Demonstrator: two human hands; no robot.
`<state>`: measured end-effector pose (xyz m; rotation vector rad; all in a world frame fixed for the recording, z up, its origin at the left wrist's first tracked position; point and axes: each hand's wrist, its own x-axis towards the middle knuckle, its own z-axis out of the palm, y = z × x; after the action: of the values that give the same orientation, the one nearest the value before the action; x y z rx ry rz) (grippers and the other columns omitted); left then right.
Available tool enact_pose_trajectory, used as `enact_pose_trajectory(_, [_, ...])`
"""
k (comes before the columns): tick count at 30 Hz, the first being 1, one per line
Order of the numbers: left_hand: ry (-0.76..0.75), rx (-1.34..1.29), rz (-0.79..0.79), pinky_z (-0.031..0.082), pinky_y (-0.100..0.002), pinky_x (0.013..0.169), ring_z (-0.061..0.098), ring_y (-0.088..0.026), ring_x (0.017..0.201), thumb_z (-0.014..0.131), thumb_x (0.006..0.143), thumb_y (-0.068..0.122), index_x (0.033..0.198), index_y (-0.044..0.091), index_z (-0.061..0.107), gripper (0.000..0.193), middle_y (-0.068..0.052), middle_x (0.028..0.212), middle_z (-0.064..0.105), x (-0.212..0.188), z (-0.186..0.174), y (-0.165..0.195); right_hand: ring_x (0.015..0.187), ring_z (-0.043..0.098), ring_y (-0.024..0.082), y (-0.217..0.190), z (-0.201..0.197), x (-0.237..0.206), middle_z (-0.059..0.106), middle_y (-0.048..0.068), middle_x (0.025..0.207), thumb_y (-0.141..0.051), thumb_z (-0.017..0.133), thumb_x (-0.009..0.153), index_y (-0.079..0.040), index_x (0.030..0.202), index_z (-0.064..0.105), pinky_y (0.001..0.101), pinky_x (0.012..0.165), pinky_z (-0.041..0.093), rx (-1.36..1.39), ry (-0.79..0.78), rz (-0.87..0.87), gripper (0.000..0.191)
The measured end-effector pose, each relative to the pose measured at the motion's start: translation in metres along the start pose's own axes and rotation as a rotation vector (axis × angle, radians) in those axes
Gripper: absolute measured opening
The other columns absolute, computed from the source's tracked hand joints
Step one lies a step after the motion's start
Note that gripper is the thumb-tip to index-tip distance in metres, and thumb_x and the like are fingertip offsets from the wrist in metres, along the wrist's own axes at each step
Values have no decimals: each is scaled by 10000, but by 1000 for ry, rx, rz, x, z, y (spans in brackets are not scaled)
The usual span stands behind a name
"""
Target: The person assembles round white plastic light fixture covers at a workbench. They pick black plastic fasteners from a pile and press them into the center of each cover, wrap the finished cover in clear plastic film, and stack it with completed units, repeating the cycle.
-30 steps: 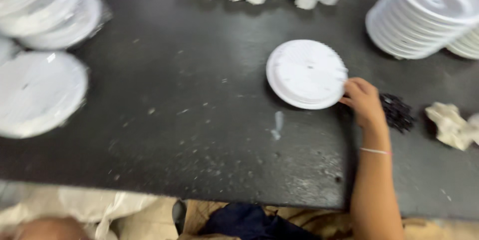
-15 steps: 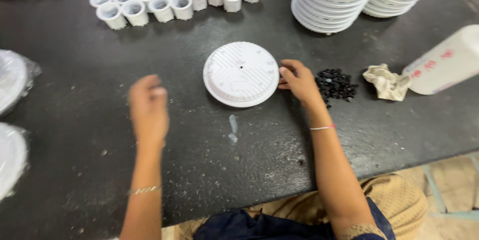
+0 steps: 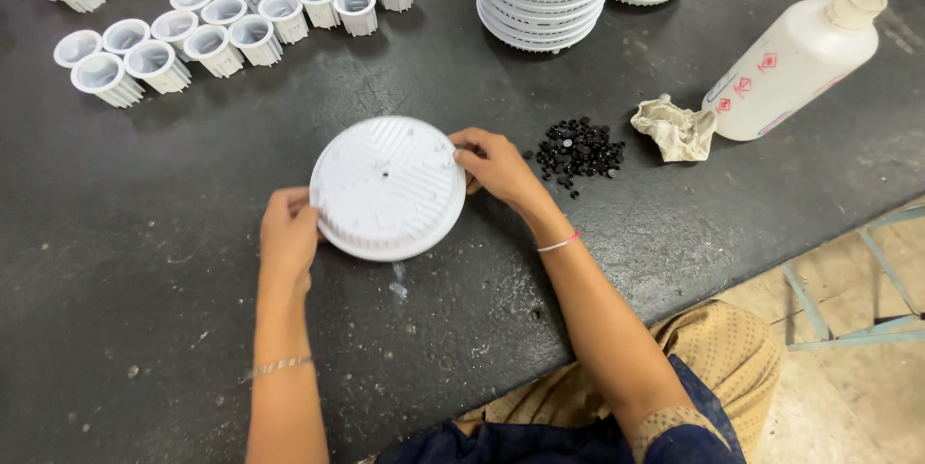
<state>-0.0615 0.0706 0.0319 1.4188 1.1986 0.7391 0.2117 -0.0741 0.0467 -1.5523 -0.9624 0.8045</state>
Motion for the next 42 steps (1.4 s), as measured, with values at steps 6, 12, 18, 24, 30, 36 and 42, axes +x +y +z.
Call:
enact_pose_trajectory(6, [22,-168,173,547,-287,833,649,-132,995,585,906,-9,1275,21,604,371,-45,1166,667,-16,-33,-3,740,703,152,-24,-20,-12,757,51,906,-189,700,909,-79,1149,753,309,658,588,-248,-9,17,269])
enact_pose_trajectory(12, [87,-295,136,529,-270,810,637,-113,923,641,1003,92,1214,18,671,226,-41,1060,689,-6,-30,-5,909,724,253,-26,-75,-21,746,114,1000,-142,824,779,-95,1016,808,365,832,557,-730,288,-69,242])
enact_pose_trajectory(18, [130,-163,169,539,-244,814,666,-92,911,627,988,66,1184,7,707,219,-43,1042,726,-7,-27,-7,894,724,232,-7,-81,-15,720,83,953,-136,870,684,-125,975,813,364,824,563,-733,259,61,297])
enact_pose_trajectory(24, [179,-93,187,546,-258,757,672,-90,836,675,959,81,1155,22,738,214,-29,980,751,-6,-27,-14,895,710,235,6,-81,-11,719,87,951,-174,893,672,-141,979,819,378,820,553,-796,244,43,317])
enact_pose_trajectory(30, [205,-115,258,548,-269,758,673,-103,819,691,947,85,1109,11,752,188,-55,947,775,-6,-27,-18,859,689,255,-16,-63,-13,699,140,946,-164,893,749,-129,1042,822,375,787,544,-822,258,-13,303])
enact_pose_trajectory(36, [171,-152,207,564,-277,752,718,-116,823,700,913,88,1062,25,748,169,-62,941,785,-3,-20,-14,961,682,128,-61,16,-14,733,54,1062,-50,798,865,-53,1087,767,270,871,554,-202,48,-220,224])
enact_pose_trajectory(42, [141,-102,205,573,-294,764,728,-146,834,707,904,108,1027,29,721,147,-72,940,780,2,-16,-13,1034,704,159,-96,76,-17,702,84,1189,-54,773,857,-53,1076,776,290,880,591,-429,-159,-362,219])
